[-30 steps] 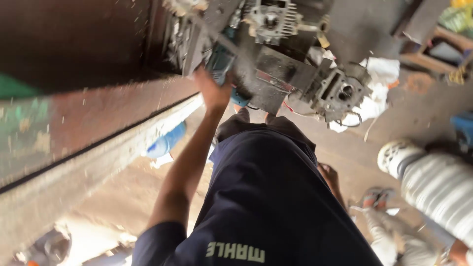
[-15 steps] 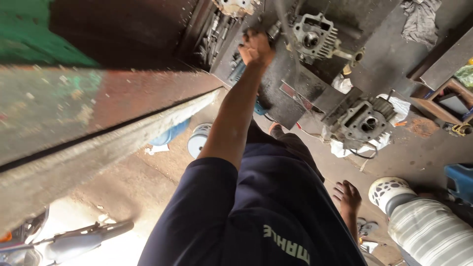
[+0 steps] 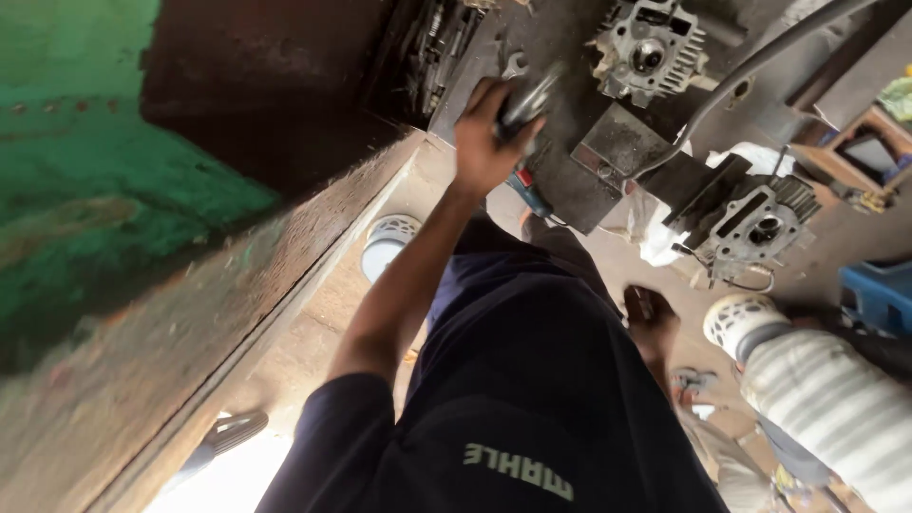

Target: Repairing or maintaining a motorcycle engine part using a power drill and other tools in a workshop environment.

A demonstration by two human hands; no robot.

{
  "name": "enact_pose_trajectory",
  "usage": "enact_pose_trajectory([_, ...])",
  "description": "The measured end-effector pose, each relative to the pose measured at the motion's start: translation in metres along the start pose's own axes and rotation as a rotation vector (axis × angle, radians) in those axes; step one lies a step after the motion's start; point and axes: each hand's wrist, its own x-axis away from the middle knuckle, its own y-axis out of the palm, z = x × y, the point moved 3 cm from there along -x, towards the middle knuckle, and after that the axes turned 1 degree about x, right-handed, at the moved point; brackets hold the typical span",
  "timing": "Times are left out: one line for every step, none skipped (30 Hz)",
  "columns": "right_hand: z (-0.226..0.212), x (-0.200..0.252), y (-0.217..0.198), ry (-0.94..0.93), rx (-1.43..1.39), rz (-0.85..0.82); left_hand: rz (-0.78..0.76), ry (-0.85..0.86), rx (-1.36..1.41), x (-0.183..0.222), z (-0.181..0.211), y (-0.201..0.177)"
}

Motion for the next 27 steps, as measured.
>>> enact_pose_trajectory([-0.042, -0.002, 0.016, -0.057, 0.158, -0.042, 0.020, 0.065, 0.106, 0.011, -0.006, 0.000])
enact_pose_trajectory([-0.083, -0.006, 0.036, -0.116, 0.311, -0.089, 0.043, 0.133, 0.206, 0.019, -0.014, -0.004])
enact_pose_trajectory([-0.098, -0.015, 0.051, -0.113, 0.312, -0.085, 0.039, 0.132, 0.209, 0.026, -0.006, -0.017])
enact_pose_trajectory([-0.115, -0.021, 0.065, -0.223, 0.369, -0.170, 0.031, 0.140, 0.246, 0.037, 0.003, -0.030])
enact_pose_trajectory([-0.132, -0.027, 0.080, -0.332, 0.424, -0.256, 0.023, 0.147, 0.283, 0.048, 0.013, -0.043])
enact_pose_trajectory([-0.143, -0.034, 0.096, -0.329, 0.423, -0.255, 0.019, 0.146, 0.283, 0.054, 0.008, -0.047])
enact_pose_trajectory([-0.156, -0.039, 0.115, -0.394, 0.435, -0.338, -0.011, 0.114, 0.332, 0.060, 0.003, -0.051])
enact_pose_trajectory([-0.169, -0.044, 0.132, -0.458, 0.450, -0.425, -0.039, 0.077, 0.382, 0.068, -0.002, -0.054])
enact_pose_trajectory([-0.160, -0.057, 0.145, -0.453, 0.452, -0.427, -0.040, 0.073, 0.383, 0.072, 0.003, -0.062])
enact_pose_trajectory([-0.154, -0.069, 0.160, -0.549, 0.366, -0.461, -0.056, 0.000, 0.360, 0.073, 0.005, -0.070])
enact_pose_trajectory([-0.149, -0.081, 0.174, -0.644, 0.278, -0.497, -0.073, -0.072, 0.336, 0.074, 0.007, -0.078])
enact_pose_trajectory([-0.161, -0.091, 0.192, -0.645, 0.282, -0.502, -0.068, -0.075, 0.338, 0.077, 0.007, -0.080])
enact_pose_trajectory([-0.171, -0.102, 0.208, -0.568, 0.404, -0.412, -0.064, -0.083, 0.402, 0.079, 0.007, -0.082])
enact_pose_trajectory([-0.181, -0.112, 0.228, -0.491, 0.515, -0.328, -0.058, -0.090, 0.456, 0.082, 0.007, -0.088])
enact_pose_trajectory([-0.188, -0.120, 0.244, -0.496, 0.513, -0.339, -0.049, -0.093, 0.449, 0.084, 0.005, -0.090])
enact_pose_trajectory([-0.197, -0.128, 0.257, -0.544, 0.537, -0.306, -0.034, -0.097, 0.459, 0.086, 0.004, -0.090])
enact_pose_trajectory([-0.206, -0.136, 0.270, -0.592, 0.560, -0.272, -0.020, -0.100, 0.470, 0.088, 0.004, -0.089])
enact_pose_trajectory([-0.198, -0.149, 0.282, -0.596, 0.558, -0.278, -0.015, -0.101, 0.466, 0.091, 0.003, -0.092])
enact_pose_trajectory([-0.188, -0.162, 0.295, -0.556, 0.630, -0.316, -0.008, -0.098, 0.457, 0.093, 0.003, -0.095])
enact_pose_trajectory([-0.179, -0.179, 0.302, -0.511, 0.705, -0.337, -0.013, -0.087, 0.459, 0.092, 0.003, -0.093])
enact_pose_trajectory([-0.192, -0.173, 0.308, -0.510, 0.707, -0.325, -0.019, -0.080, 0.466, 0.092, 0.003, -0.093])
enact_pose_trajectory([-0.201, -0.169, 0.307, -0.420, 0.805, -0.299, -0.010, -0.099, 0.441, 0.093, 0.004, -0.091])
enact_pose_trajectory([-0.210, -0.164, 0.307, -0.326, 0.900, -0.272, -0.001, -0.117, 0.415, 0.094, 0.004, -0.088])
enact_pose_trajectory([-0.208, -0.162, 0.304, -0.317, 0.901, -0.261, -0.013, -0.115, 0.423, 0.093, 0.006, -0.089])
enact_pose_trajectory([-0.209, -0.158, 0.305, -0.428, 0.663, -0.328, -0.014, -0.126, 0.405, 0.093, 0.007, -0.091])
enact_pose_trajectory([-0.213, -0.156, 0.306, -0.543, 0.420, -0.391, -0.008, -0.133, 0.386, 0.090, 0.007, -0.092])
enact_pose_trajectory([-0.214, -0.159, 0.304, -0.545, 0.422, -0.380, -0.013, -0.126, 0.393, 0.087, 0.006, -0.092])
